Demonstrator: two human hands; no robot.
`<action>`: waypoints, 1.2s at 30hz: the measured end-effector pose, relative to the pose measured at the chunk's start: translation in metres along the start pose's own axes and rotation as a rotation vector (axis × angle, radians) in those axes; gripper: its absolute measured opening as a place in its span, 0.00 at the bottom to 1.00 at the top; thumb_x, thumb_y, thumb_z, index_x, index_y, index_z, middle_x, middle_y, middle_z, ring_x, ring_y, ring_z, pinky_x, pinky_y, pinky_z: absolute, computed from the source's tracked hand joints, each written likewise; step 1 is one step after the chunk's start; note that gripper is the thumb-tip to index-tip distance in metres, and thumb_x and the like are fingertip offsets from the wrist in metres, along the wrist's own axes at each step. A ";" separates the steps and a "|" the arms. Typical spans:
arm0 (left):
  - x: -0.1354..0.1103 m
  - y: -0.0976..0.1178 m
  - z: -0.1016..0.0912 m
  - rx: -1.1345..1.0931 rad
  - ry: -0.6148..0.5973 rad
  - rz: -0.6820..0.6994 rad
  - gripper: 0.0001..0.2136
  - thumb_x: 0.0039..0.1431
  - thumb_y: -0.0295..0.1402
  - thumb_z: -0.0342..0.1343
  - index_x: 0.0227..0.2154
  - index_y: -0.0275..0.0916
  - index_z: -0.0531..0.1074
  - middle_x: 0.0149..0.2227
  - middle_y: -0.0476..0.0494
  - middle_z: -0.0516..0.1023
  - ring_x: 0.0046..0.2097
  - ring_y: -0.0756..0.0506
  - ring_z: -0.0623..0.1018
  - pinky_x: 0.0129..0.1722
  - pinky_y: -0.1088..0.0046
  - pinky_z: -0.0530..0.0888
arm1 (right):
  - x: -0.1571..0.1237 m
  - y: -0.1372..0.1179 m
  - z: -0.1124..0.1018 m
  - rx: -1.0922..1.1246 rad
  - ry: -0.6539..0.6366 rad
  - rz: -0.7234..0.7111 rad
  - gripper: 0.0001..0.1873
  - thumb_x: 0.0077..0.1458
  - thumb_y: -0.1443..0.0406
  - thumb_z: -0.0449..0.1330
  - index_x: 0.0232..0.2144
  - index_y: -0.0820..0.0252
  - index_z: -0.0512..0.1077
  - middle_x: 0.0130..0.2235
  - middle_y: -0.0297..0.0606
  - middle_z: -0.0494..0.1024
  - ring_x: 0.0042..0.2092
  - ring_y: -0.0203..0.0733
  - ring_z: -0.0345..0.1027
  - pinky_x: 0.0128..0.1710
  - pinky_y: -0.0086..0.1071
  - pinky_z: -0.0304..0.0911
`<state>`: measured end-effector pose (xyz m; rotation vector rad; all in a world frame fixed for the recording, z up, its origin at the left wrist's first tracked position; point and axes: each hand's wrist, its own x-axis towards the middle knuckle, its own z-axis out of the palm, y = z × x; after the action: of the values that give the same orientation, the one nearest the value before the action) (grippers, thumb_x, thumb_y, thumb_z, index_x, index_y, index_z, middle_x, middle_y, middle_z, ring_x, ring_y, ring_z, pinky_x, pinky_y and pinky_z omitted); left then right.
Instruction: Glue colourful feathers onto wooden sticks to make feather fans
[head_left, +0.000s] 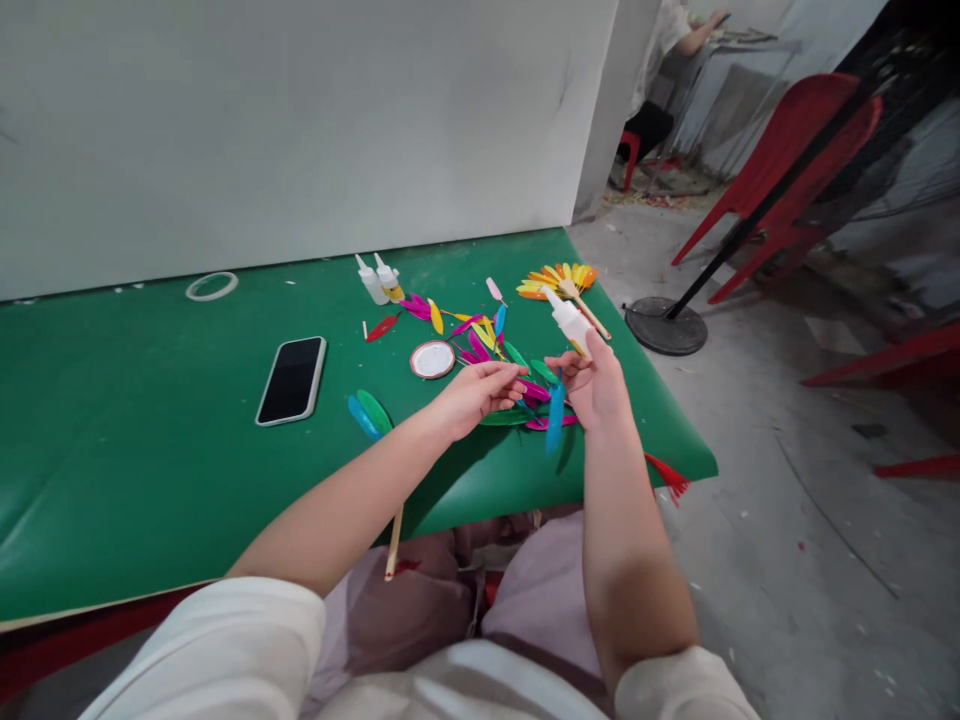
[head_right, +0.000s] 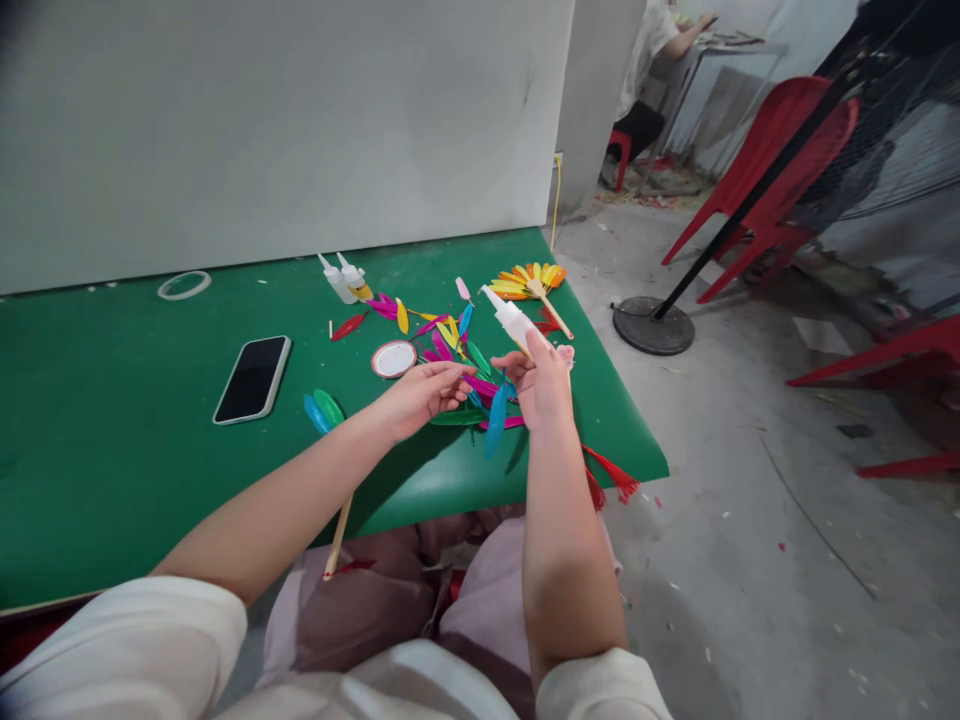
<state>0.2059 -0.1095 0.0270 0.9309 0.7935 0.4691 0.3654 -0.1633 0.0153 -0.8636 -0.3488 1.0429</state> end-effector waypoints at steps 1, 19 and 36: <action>0.000 0.000 -0.001 -0.009 -0.003 -0.012 0.08 0.55 0.33 0.56 0.33 0.32 0.74 0.24 0.47 0.75 0.24 0.56 0.73 0.24 0.83 0.69 | -0.001 -0.002 0.001 0.045 0.000 0.035 0.19 0.43 0.53 0.63 0.33 0.60 0.69 0.16 0.28 0.72 0.21 0.35 0.71 0.27 0.28 0.71; 0.000 -0.006 0.008 -0.112 -0.121 -0.002 0.20 0.52 0.49 0.54 0.21 0.34 0.68 0.15 0.53 0.64 0.16 0.56 0.65 0.13 0.84 0.59 | -0.006 -0.010 0.010 0.183 0.072 0.107 0.18 0.51 0.52 0.57 0.31 0.64 0.70 0.14 0.27 0.67 0.20 0.31 0.67 0.29 0.27 0.71; -0.040 0.013 0.000 -0.574 -0.616 -0.097 0.41 0.55 0.59 0.24 0.44 0.32 0.73 0.42 0.30 0.77 0.42 0.37 0.77 0.38 0.58 0.74 | 0.044 -0.004 -0.004 -0.136 0.180 -0.158 0.17 0.44 0.56 0.61 0.36 0.59 0.70 0.32 0.34 0.78 0.37 0.35 0.72 0.38 0.29 0.64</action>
<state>0.1802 -0.1288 0.0540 0.4485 0.1196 0.2732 0.3921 -0.1278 0.0102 -1.0273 -0.3326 0.7956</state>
